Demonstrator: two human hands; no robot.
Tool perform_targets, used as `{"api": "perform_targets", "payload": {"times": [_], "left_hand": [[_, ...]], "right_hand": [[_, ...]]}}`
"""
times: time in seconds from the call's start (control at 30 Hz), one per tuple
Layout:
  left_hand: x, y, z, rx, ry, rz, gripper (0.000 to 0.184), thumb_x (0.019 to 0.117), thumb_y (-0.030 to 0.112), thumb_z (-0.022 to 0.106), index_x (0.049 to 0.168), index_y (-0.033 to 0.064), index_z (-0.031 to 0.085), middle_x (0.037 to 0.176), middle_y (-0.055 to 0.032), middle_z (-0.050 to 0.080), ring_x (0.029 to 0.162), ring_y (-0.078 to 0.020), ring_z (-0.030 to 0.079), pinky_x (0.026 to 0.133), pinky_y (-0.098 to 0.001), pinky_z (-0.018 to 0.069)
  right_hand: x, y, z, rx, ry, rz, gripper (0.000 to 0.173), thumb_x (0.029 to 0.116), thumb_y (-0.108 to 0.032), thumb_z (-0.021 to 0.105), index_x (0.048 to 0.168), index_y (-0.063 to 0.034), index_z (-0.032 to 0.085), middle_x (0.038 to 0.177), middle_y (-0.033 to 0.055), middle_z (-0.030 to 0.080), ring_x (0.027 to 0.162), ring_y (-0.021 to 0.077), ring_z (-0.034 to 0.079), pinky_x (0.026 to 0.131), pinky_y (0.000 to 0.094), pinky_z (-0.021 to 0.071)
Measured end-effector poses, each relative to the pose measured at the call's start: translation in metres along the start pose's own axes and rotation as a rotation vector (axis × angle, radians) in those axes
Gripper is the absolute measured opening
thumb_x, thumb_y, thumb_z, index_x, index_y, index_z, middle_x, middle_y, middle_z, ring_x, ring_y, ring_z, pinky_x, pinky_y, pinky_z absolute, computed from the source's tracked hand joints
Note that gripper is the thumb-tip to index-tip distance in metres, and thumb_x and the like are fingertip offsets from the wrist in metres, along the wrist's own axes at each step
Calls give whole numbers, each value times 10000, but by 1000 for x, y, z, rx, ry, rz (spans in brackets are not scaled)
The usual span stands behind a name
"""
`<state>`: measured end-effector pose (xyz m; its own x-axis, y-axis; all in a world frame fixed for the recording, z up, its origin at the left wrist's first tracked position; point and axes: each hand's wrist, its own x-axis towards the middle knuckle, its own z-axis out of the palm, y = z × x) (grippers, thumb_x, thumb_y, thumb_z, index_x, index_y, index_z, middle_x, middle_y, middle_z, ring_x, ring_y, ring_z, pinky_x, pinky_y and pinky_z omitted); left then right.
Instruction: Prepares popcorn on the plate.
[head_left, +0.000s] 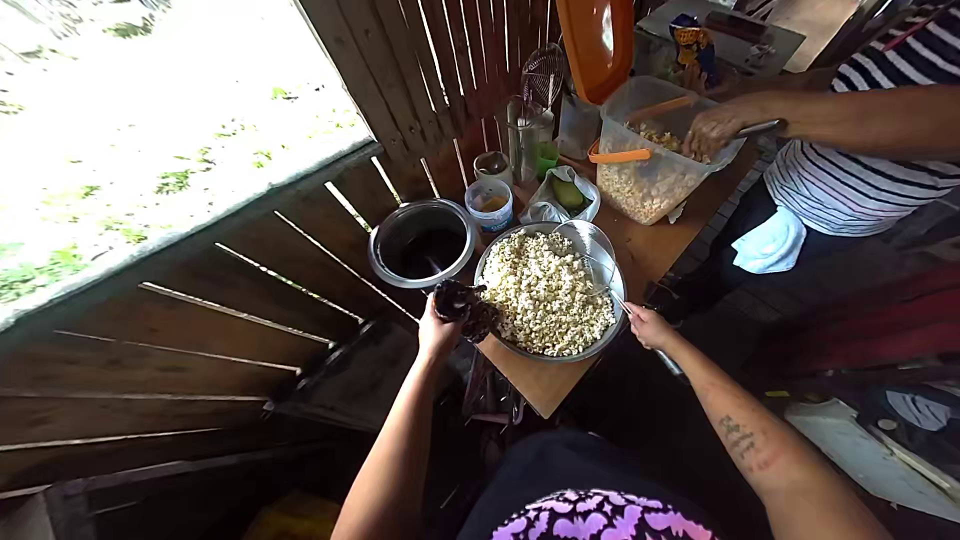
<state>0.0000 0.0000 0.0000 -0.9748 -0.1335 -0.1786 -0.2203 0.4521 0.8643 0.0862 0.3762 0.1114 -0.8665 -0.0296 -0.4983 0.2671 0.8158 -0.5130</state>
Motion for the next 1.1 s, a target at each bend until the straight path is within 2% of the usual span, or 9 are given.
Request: {"api": "perform_targets", "payload": {"times": [0.03, 0.07, 0.1, 0.17, 0.27, 0.43, 0.63, 0.8, 1.1], "left_hand": [[1, 2, 1, 3, 2, -5, 691, 864, 160, 788, 1463, 33, 467, 1306, -198, 647, 1224, -275, 634, 1073, -488, 489], [2, 3, 2, 4, 4, -15, 696, 868, 161, 790, 1466, 30, 461, 1305, -206, 645, 1224, -284, 634, 1072, -499, 486], [1, 2, 3, 4, 7, -26, 707, 868, 159, 793, 1474, 31, 453, 1307, -210, 643, 1225, -291, 632, 1072, -505, 485], [-1, 0, 4, 1, 19, -26, 726, 858, 162, 798, 1480, 31, 446, 1302, -206, 649, 1220, -289, 637, 1068, -500, 493], [-6, 3, 4, 4, 30, -11, 712, 858, 159, 800, 1472, 33, 463, 1310, -203, 647, 1233, -287, 630, 1076, -498, 483], [-6, 13, 5, 34, 26, -27, 708, 866, 190, 799, 1474, 48, 465, 1300, -211, 650, 1234, -310, 627, 1075, -531, 472], [-13, 7, 6, 22, 38, -17, 707, 862, 176, 796, 1474, 47, 465, 1313, -209, 645, 1234, -304, 628, 1072, -520, 478], [-13, 4, 7, 14, 41, -28, 755, 861, 178, 801, 1505, 46, 430, 1313, -202, 650, 1232, -305, 633, 1071, -520, 483], [-15, -4, 9, -32, 48, -46, 753, 859, 142, 793, 1503, 25, 422, 1332, -205, 638, 1239, -283, 628, 1079, -487, 484]], "right_hand": [[46, 53, 35, 209, 144, -162, 449, 1122, -107, 279, 1514, 82, 390, 828, 163, 563, 599, 183, 510, 538, 303, 436], [76, 77, 50, 349, 94, -85, 465, 1133, -146, 286, 1571, 0, 343, 792, 102, 505, 562, 152, 445, 510, 303, 403], [90, 87, 55, 415, 34, 33, 467, 1138, -168, 292, 1598, -93, 332, 770, 55, 479, 540, 133, 427, 498, 300, 402], [86, 90, 49, 427, -47, 159, 457, 1142, -188, 288, 1594, -173, 356, 742, 24, 462, 516, 127, 420, 491, 302, 410], [66, 92, 34, 418, -114, 154, 445, 1142, -186, 282, 1576, -134, 369, 740, 7, 457, 509, 103, 420, 483, 275, 410], [84, 68, 63, 641, -104, 192, 434, 1142, -189, 313, 1569, -142, 373, 710, -22, 415, 487, 90, 398, 457, 254, 388], [57, 72, 63, 761, -185, 189, 414, 1137, -175, 317, 1538, -132, 413, 679, -37, 403, 468, 70, 384, 432, 227, 370], [66, 45, 85, 933, -204, 221, 392, 1128, -139, 313, 1497, -113, 443, 658, -48, 380, 460, 67, 380, 426, 222, 365], [46, 67, 63, 1085, -148, 239, 386, 1128, -132, 293, 1459, -81, 486, 612, -70, 361, 432, 38, 354, 399, 190, 336]]}}
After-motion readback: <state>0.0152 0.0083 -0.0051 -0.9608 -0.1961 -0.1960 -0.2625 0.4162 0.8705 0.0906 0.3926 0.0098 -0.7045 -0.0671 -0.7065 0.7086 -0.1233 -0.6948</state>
